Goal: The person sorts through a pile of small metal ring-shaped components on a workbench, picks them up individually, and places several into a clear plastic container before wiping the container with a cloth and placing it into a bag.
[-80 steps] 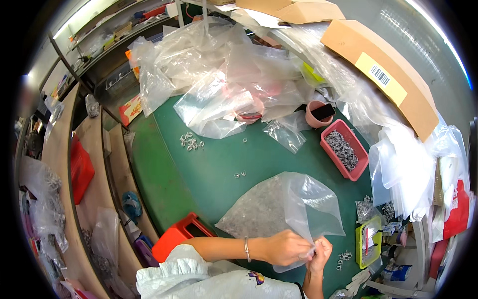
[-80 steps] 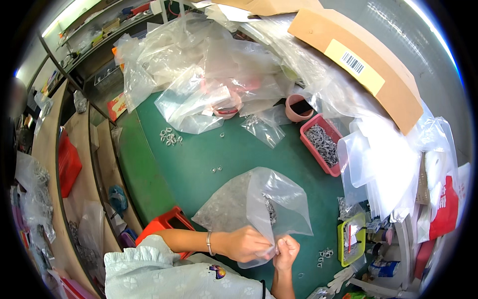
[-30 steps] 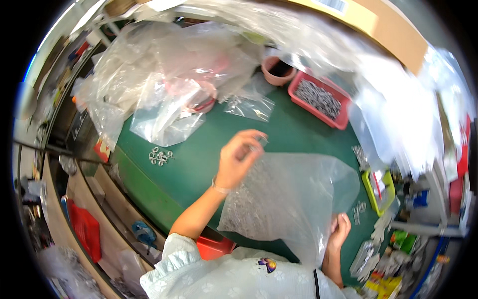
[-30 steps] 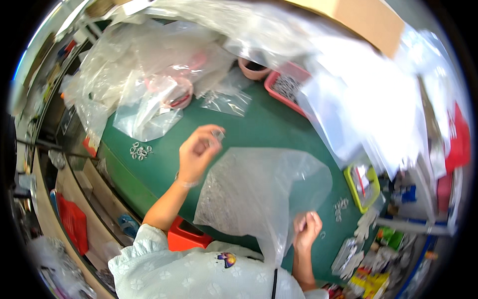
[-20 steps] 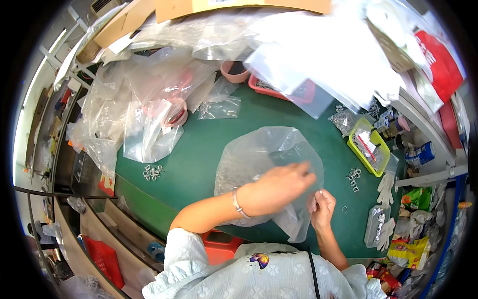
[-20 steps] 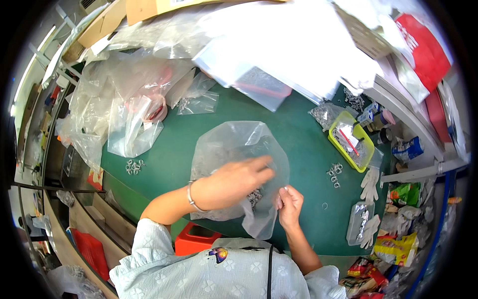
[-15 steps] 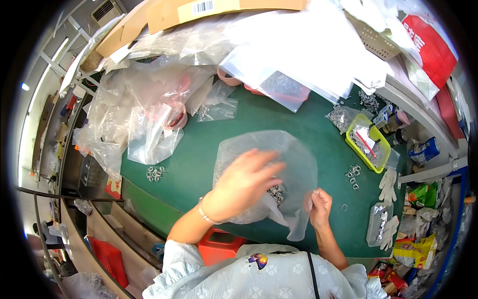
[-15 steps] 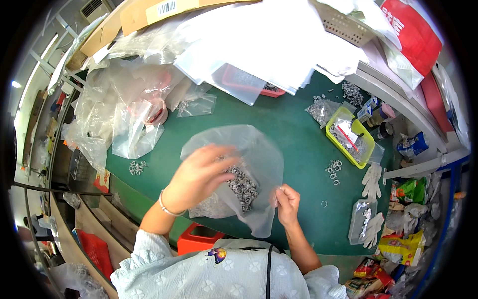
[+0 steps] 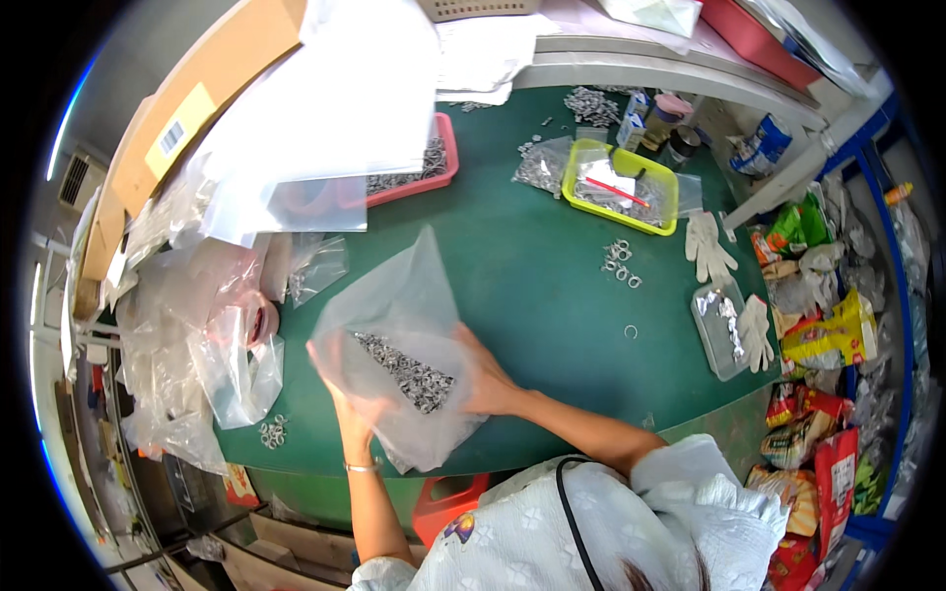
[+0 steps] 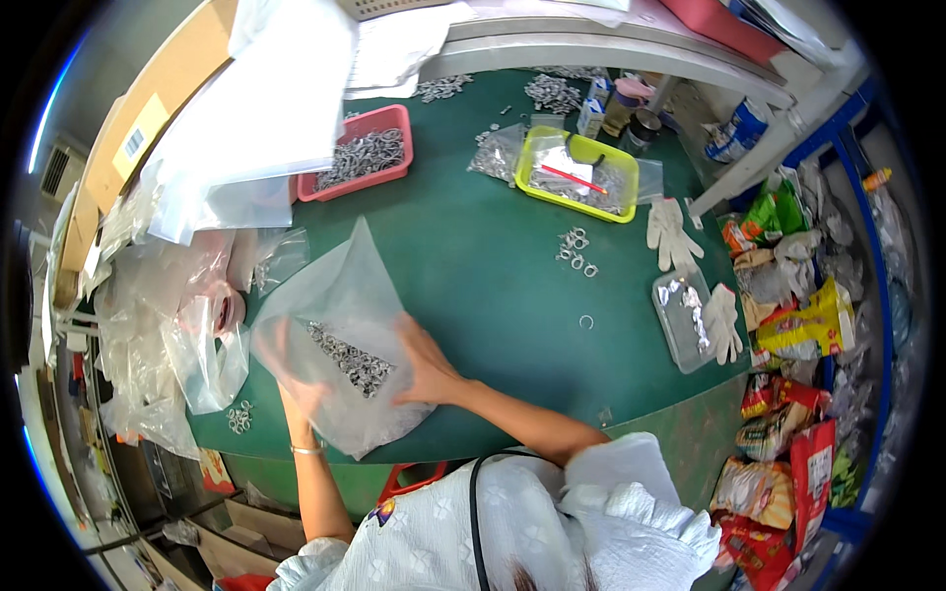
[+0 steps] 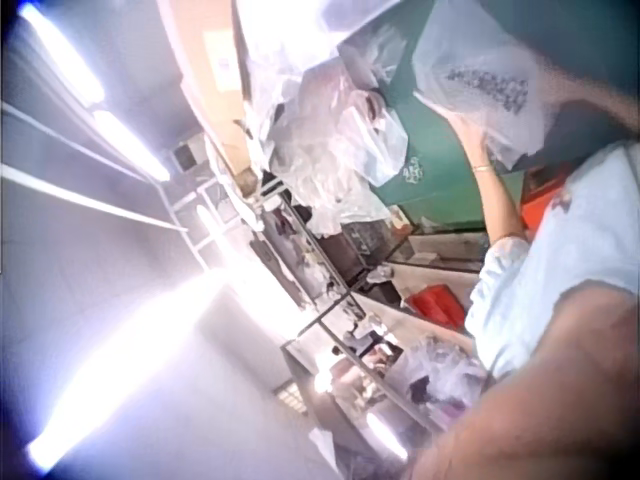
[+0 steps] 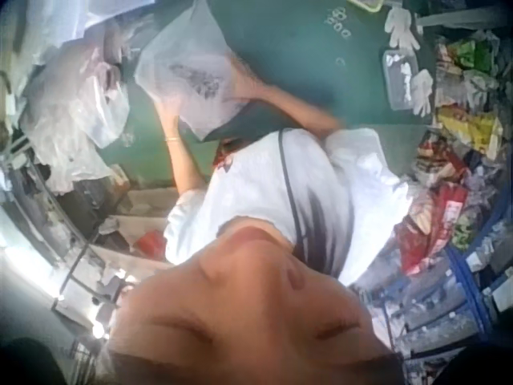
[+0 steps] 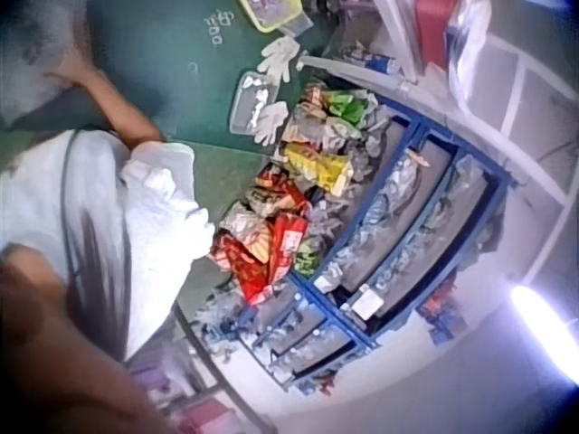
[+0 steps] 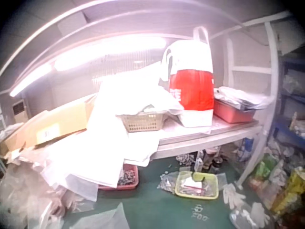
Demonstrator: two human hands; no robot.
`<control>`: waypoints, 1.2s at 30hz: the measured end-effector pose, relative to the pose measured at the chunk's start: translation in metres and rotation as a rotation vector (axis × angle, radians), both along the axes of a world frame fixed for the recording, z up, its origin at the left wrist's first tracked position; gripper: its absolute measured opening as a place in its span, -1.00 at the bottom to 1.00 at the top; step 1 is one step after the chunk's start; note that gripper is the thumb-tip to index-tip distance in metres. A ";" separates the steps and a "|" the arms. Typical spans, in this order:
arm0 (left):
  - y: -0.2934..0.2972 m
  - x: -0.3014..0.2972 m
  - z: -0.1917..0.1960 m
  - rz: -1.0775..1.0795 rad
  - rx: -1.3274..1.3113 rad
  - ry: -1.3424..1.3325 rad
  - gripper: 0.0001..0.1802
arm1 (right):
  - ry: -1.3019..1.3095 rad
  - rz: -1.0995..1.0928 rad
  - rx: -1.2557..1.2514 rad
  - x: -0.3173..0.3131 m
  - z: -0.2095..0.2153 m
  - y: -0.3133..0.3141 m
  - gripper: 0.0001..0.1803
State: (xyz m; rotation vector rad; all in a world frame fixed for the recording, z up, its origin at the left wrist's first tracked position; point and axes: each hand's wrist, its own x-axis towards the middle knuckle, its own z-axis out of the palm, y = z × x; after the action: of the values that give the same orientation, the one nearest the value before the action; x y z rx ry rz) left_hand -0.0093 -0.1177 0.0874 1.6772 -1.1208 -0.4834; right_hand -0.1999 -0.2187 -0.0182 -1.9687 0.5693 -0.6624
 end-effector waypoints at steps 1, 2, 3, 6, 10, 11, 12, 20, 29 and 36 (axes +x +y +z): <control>-0.011 0.000 -0.002 -0.088 0.023 0.104 0.52 | -0.050 -0.042 0.023 0.011 0.014 0.002 -0.13; -0.019 -0.001 -0.007 -0.175 0.048 0.209 0.53 | 0.019 0.087 0.057 0.021 0.008 0.000 -0.17; -0.026 -0.003 -0.014 -0.276 0.080 0.143 0.51 | 0.079 0.217 0.088 0.031 0.000 -0.004 -0.20; -0.040 -0.017 -0.027 -0.437 0.210 -0.029 0.45 | 0.175 0.364 0.262 0.043 -0.011 -0.009 -0.32; -0.043 -0.042 -0.010 -0.261 0.225 -0.222 0.15 | -0.085 -0.029 -0.006 0.007 -0.018 0.020 -0.54; -0.042 -0.038 -0.011 -0.253 0.231 -0.221 0.06 | -0.074 -0.118 -0.069 -0.011 -0.006 0.018 -0.56; -0.042 -0.035 -0.012 -0.244 0.233 -0.222 -0.02 | -0.063 -0.205 -0.137 -0.033 -0.001 0.014 -0.59; -0.031 -0.044 -0.020 -0.042 0.006 -0.098 -0.39 | 0.684 -1.391 -0.179 -0.224 -0.096 -0.062 -0.79; -0.024 -0.054 -0.011 0.047 -0.043 -0.108 -0.47 | 0.425 -1.206 -0.098 -0.237 -0.096 -0.100 -0.89; -0.029 -0.066 -0.017 0.135 -0.114 -0.057 -0.51 | -0.347 -1.169 0.143 -0.240 -0.030 -0.249 -0.87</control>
State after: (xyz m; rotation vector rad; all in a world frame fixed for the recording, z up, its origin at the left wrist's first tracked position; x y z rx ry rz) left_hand -0.0749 -0.1464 0.0701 1.6629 -1.0480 -0.2824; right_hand -0.4394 -0.4674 -0.0487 -1.1874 1.4979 -1.5598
